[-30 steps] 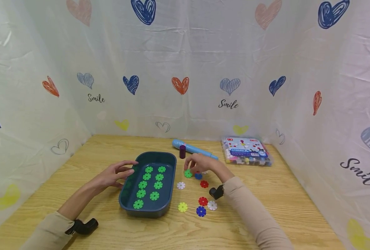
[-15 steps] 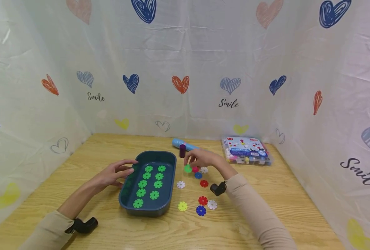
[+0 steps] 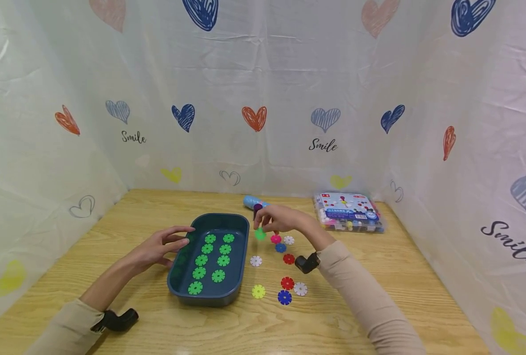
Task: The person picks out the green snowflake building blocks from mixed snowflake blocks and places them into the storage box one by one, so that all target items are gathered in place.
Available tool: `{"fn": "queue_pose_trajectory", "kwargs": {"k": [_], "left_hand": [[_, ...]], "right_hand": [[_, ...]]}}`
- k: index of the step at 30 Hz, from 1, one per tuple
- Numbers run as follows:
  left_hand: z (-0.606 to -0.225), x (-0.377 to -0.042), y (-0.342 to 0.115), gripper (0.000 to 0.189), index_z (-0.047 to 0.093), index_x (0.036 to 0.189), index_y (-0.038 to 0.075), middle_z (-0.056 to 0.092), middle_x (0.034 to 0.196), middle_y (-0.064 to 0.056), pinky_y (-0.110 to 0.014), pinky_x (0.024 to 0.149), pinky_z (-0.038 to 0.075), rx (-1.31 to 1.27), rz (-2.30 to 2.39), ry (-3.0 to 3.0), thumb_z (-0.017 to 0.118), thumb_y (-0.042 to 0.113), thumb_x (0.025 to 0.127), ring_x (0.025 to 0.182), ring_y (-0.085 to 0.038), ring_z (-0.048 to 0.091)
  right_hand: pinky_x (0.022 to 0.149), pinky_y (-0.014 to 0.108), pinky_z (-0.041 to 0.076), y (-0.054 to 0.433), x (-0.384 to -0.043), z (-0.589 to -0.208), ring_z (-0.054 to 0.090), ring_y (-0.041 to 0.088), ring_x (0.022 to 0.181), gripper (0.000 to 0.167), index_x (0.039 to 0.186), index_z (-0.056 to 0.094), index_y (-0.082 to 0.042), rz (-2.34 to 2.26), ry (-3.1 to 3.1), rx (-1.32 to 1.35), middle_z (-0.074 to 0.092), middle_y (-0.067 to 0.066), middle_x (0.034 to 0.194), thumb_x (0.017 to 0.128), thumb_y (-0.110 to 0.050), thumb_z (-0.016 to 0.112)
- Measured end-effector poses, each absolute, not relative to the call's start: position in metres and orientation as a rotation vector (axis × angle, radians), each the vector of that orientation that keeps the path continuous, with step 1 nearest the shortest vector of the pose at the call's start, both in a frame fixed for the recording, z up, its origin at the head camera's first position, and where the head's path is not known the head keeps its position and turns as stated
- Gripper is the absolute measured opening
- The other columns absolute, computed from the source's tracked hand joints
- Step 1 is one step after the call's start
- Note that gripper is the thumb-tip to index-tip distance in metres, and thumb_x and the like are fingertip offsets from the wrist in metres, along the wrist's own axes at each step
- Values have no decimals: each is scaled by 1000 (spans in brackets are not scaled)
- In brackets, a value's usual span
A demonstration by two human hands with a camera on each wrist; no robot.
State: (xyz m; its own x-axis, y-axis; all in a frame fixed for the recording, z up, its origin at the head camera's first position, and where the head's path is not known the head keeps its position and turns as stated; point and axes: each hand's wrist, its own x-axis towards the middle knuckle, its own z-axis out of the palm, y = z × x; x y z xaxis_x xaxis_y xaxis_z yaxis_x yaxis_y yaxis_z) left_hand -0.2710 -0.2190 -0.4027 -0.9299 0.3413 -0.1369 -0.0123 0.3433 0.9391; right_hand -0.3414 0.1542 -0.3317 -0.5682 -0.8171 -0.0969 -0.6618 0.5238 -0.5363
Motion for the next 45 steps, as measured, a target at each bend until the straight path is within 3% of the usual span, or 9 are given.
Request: {"fn": "queue_pose_trajectory", "kwargs": {"k": [6, 23, 29, 33, 40, 45], "left_hand": [[-403, -270, -219, 58, 43, 147, 17, 40, 150, -26, -40, 68, 60, 292, 1621, 2296, 62, 37, 96, 115, -33, 62], [-404, -270, -220, 58, 43, 147, 18, 40, 150, -25, -40, 67, 60, 292, 1622, 2296, 62, 38, 96, 117, -34, 61], [-404, -271, -220, 58, 43, 146, 18, 41, 150, -25, -41, 67, 60, 291, 1622, 2298, 63, 38, 96, 119, -36, 60], [-404, -271, -219, 58, 43, 147, 18, 41, 149, -26, -40, 66, 60, 293, 1620, 2299, 63, 38, 96, 119, -37, 60], [-403, -272, -219, 57, 43, 147, 17, 41, 149, -26, -40, 66, 60, 285, 1618, 2300, 62, 37, 96, 119, -37, 59], [-403, -271, -219, 58, 43, 147, 17, 41, 149, -26, -41, 68, 60, 285, 1615, 2298, 62, 37, 96, 121, -39, 58]], "right_hand": [[55, 23, 50, 149, -340, -321, 55, 13, 60, 17, 112, 66, -1, -679, 2381, -1288, 70, 16, 102, 97, -2, 57], [57, 22, 49, 114, -334, -310, 53, 11, 60, 18, 113, 66, -2, -611, 2330, -1261, 71, 13, 91, 97, -5, 59], [60, 27, 54, 99, -328, -306, 56, 9, 63, 18, 113, 67, -5, -543, 2329, -1280, 71, 8, 100, 97, -6, 59], [60, 24, 53, 90, -323, -307, 59, 11, 65, 18, 113, 67, -5, -512, 2317, -1274, 71, 7, 104, 97, -6, 59], [62, 27, 55, 76, -321, -317, 65, 27, 70, 17, 110, 69, -7, -470, 2289, -1307, 72, 7, 105, 96, -5, 60], [61, 24, 55, 67, -320, -325, 66, 21, 81, 17, 110, 70, -8, -470, 2247, -1312, 69, 4, 112, 96, -4, 61]]}}
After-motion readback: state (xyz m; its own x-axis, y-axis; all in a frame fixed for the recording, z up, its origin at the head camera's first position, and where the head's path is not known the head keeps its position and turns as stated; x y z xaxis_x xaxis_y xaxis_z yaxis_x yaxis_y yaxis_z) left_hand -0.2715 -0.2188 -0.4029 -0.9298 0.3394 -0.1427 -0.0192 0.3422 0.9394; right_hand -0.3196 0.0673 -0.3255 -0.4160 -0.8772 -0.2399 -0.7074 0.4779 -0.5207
